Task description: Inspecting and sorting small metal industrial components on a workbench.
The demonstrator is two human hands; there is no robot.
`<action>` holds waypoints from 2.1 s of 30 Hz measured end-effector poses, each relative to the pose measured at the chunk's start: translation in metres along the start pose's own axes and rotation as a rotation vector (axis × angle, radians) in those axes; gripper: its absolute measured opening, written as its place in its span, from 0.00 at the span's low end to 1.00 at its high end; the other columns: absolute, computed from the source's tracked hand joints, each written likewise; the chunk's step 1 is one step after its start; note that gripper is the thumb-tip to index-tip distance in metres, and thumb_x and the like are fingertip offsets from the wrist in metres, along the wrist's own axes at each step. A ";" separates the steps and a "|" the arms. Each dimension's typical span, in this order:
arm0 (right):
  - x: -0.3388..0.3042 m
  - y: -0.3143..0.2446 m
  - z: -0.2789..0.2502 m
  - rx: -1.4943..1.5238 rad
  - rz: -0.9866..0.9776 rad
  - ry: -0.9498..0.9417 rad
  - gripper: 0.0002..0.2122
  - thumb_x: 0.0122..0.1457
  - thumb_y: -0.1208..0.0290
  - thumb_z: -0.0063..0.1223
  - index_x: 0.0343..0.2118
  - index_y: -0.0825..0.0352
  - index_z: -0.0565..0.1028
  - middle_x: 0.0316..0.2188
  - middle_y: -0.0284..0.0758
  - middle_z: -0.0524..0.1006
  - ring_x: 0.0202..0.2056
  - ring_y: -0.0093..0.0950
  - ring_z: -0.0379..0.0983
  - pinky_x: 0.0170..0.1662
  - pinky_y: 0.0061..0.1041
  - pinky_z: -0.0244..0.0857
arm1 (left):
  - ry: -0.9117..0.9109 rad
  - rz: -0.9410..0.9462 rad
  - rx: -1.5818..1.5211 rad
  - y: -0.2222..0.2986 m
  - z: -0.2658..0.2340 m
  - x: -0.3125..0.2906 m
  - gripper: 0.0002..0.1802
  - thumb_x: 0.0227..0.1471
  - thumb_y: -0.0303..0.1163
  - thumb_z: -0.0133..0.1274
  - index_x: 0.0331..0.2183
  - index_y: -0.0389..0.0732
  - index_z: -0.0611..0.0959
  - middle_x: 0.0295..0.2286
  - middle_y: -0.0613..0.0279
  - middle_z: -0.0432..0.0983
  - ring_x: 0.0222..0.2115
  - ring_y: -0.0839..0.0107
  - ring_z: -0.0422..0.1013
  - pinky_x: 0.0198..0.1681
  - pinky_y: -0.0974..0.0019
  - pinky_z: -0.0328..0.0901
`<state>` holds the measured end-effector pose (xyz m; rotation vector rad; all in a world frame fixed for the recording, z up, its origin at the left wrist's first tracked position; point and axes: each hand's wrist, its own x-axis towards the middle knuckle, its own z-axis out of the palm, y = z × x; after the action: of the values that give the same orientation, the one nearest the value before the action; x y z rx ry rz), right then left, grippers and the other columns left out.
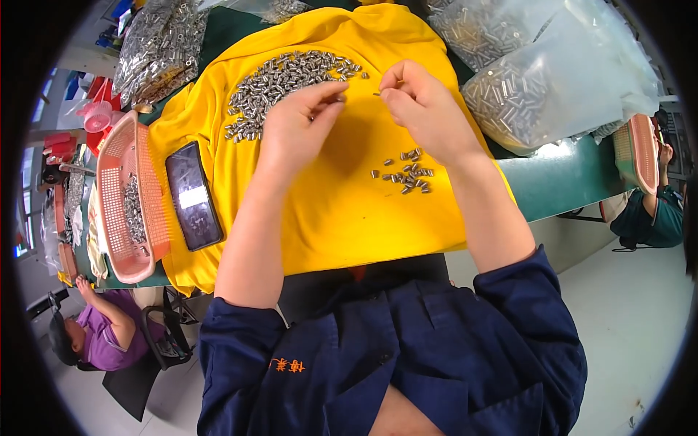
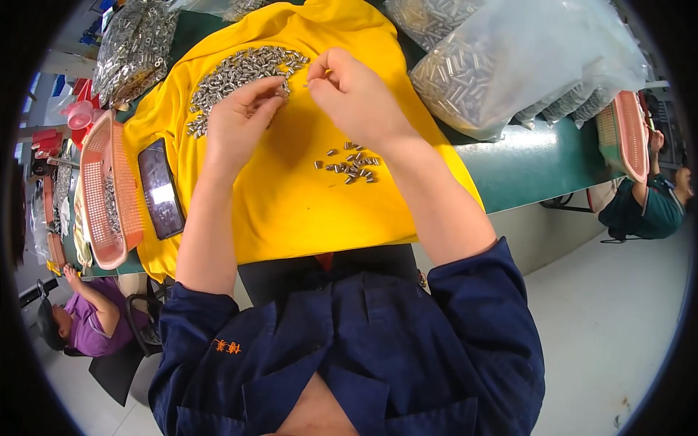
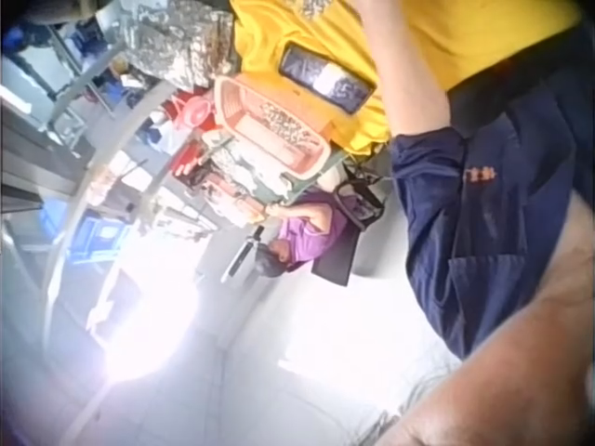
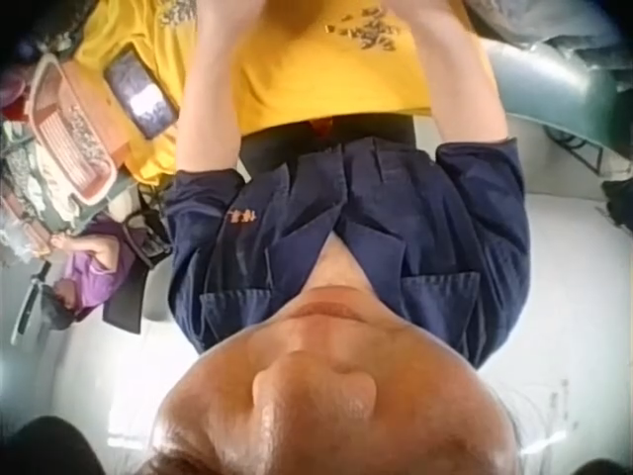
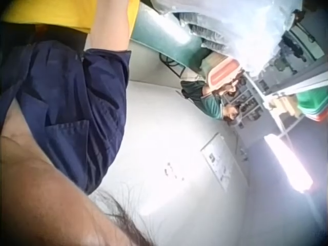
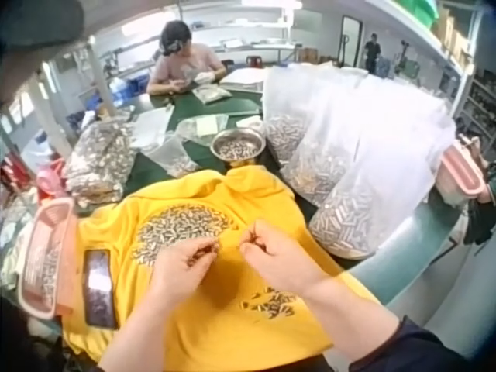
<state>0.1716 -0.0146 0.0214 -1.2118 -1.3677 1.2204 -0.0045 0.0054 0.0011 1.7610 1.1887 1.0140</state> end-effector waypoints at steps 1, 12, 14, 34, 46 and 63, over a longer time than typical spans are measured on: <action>0.000 0.000 0.002 0.000 -0.010 -0.021 0.03 0.50 0.74 0.42 0.26 0.67 0.64 0.15 0.24 0.62 0.17 0.12 0.54 0.19 0.14 0.49 | -0.007 0.084 0.093 0.000 0.001 -0.001 0.07 0.41 0.23 0.52 0.29 0.36 0.78 0.23 0.65 0.73 0.25 0.78 0.68 0.31 0.77 0.62; -0.002 -0.002 0.007 0.097 -0.084 -0.079 0.02 0.49 0.75 0.42 0.25 0.67 0.65 0.16 0.24 0.62 0.18 0.12 0.53 0.19 0.13 0.49 | -0.157 -0.346 -0.923 0.004 0.000 -0.004 0.08 0.46 0.22 0.48 0.33 0.35 0.75 0.27 0.62 0.71 0.28 0.75 0.69 0.34 0.73 0.65; -0.003 -0.003 0.008 0.104 -0.110 -0.076 0.02 0.49 0.76 0.42 0.24 0.67 0.65 0.16 0.24 0.63 0.18 0.12 0.54 0.19 0.13 0.49 | -0.206 -0.335 -1.003 0.006 0.002 -0.005 0.08 0.46 0.22 0.48 0.33 0.35 0.74 0.27 0.62 0.72 0.29 0.74 0.69 0.35 0.72 0.66; -0.002 -0.002 0.007 0.053 0.076 -0.074 0.03 0.47 0.75 0.41 0.25 0.68 0.65 0.16 0.36 0.68 0.17 0.27 0.64 0.22 0.22 0.57 | -0.088 -0.214 -0.711 0.008 0.011 -0.001 0.07 0.43 0.21 0.50 0.30 0.33 0.75 0.26 0.59 0.73 0.26 0.74 0.70 0.34 0.74 0.66; 0.000 -0.009 -0.013 -0.165 -0.381 0.291 0.04 0.47 0.75 0.42 0.26 0.69 0.66 0.17 0.36 0.69 0.19 0.26 0.65 0.24 0.22 0.59 | -0.462 -0.040 -0.016 0.031 0.030 -0.018 0.12 0.37 0.25 0.53 0.31 0.38 0.77 0.26 0.59 0.74 0.27 0.71 0.71 0.34 0.73 0.64; 0.001 -0.014 -0.015 -0.034 -0.323 0.271 0.03 0.46 0.76 0.42 0.25 0.70 0.66 0.18 0.32 0.68 0.21 0.19 0.62 0.25 0.17 0.57 | -0.286 0.193 0.730 0.008 0.017 0.062 0.08 0.39 0.33 0.51 0.24 0.39 0.78 0.21 0.57 0.73 0.23 0.64 0.70 0.28 0.66 0.64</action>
<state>0.1850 -0.0127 0.0366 -1.0833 -1.3219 0.7808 0.0294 0.0589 0.0135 2.5223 1.3091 0.4063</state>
